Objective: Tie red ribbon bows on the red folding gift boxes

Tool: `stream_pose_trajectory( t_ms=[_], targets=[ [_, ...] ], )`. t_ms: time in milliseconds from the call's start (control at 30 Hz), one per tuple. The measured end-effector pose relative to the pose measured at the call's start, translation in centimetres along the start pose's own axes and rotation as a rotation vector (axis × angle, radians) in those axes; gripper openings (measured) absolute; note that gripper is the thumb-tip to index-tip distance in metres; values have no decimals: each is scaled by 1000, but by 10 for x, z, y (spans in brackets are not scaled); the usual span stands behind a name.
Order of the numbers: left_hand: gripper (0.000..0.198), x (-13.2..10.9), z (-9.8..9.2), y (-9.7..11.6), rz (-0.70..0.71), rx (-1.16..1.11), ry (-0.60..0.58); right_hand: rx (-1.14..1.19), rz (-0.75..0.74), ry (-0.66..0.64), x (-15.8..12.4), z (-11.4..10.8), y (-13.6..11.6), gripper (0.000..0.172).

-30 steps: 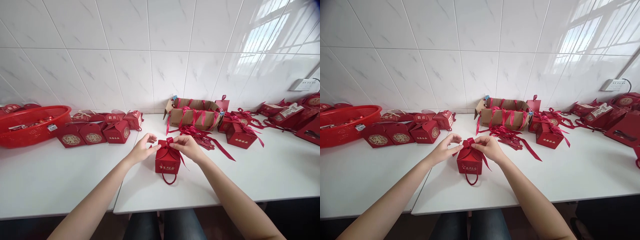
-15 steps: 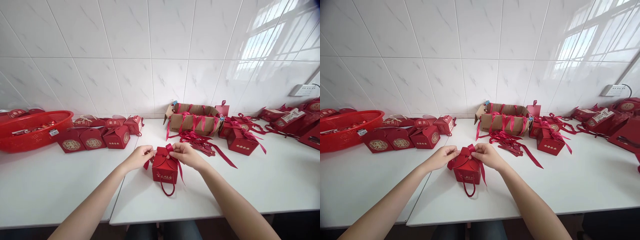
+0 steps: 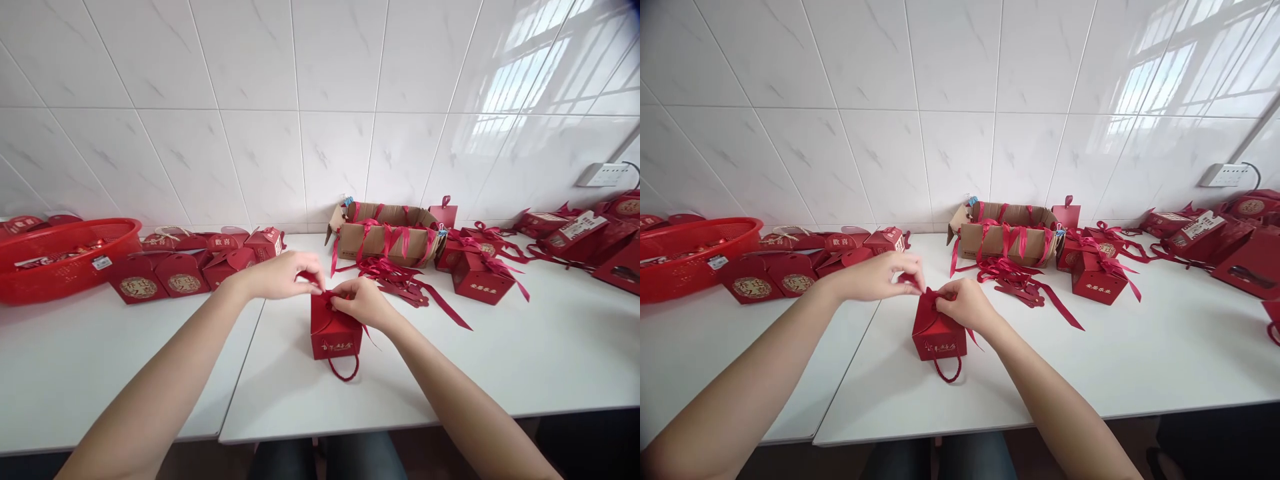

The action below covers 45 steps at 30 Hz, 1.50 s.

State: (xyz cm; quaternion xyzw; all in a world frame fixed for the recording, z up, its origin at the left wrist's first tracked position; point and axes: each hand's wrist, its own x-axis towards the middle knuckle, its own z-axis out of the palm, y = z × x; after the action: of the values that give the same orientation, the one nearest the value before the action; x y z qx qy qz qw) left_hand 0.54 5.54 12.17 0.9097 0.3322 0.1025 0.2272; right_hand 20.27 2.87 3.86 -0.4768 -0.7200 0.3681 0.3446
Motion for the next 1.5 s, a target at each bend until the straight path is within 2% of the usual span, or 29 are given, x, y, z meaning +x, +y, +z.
stream_pose_trajectory(
  t_ms=[67, 133, 233, 267, 300, 367, 400, 433, 567, 700, 767, 833, 933, 1133, 1233, 1400, 1500],
  targets=[
    [16, 17, 2, -2, 58, -47, 39, 14, -62, -78, -2, -3, 2, 15],
    [17, 33, 13, -10, 53, -76, 98, 77, -79, -154, -5, -5, 3, 18],
    [16, 46, 35, -23, 49, -99, 153, 127, -61, -97, -6, -2, 5, 27],
    [15, 46, 43, -27, 50, -102, 210, 128, -54, -47, -6, 0, 7, 29],
    [16, 44, 50, -30, 40, -92, 315, 129, -50, -1, -5, 2, 8, 31],
    [21, 35, 60, -33, -31, -32, 596, 138, -51, 43, -4, 7, 10, 31],
    [19, 30, 64, -32, -74, -9, 672, 139, -58, 50, -4, 9, 11, 31],
    [19, 24, 67, -31, -108, -1, 684, 130, -67, 58, -4, 10, 12, 31],
    [38, 5, 73, -26, -159, -190, 475, 80, -100, 98, -6, 14, 12, 31],
    [27, 1, 81, -27, -134, -412, 426, 96, -94, 143, -9, 17, 15, 26],
    [26, 0, 85, -29, -130, -473, 410, 156, -100, 176, -10, 20, 18, 19],
    [27, -2, 89, -31, -127, -517, 392, 234, -111, 209, -11, 23, 22, 21],
    [24, -4, 94, -33, -93, -553, 406, 278, -129, 243, -13, 27, 25, 28],
    [17, -5, 97, -31, -17, -558, 487, 196, -175, 230, -16, 26, 23, 24],
    [21, -6, 97, -28, -29, -529, 488, 154, -197, 220, -17, 24, 22, 20],
    [12, -5, 99, -25, -14, -513, 437, 123, -204, 237, -16, 23, 24, 18],
    [12, -3, 103, -24, -13, -511, 468, 117, -189, 250, -16, 23, 26, 20]
  ],
)
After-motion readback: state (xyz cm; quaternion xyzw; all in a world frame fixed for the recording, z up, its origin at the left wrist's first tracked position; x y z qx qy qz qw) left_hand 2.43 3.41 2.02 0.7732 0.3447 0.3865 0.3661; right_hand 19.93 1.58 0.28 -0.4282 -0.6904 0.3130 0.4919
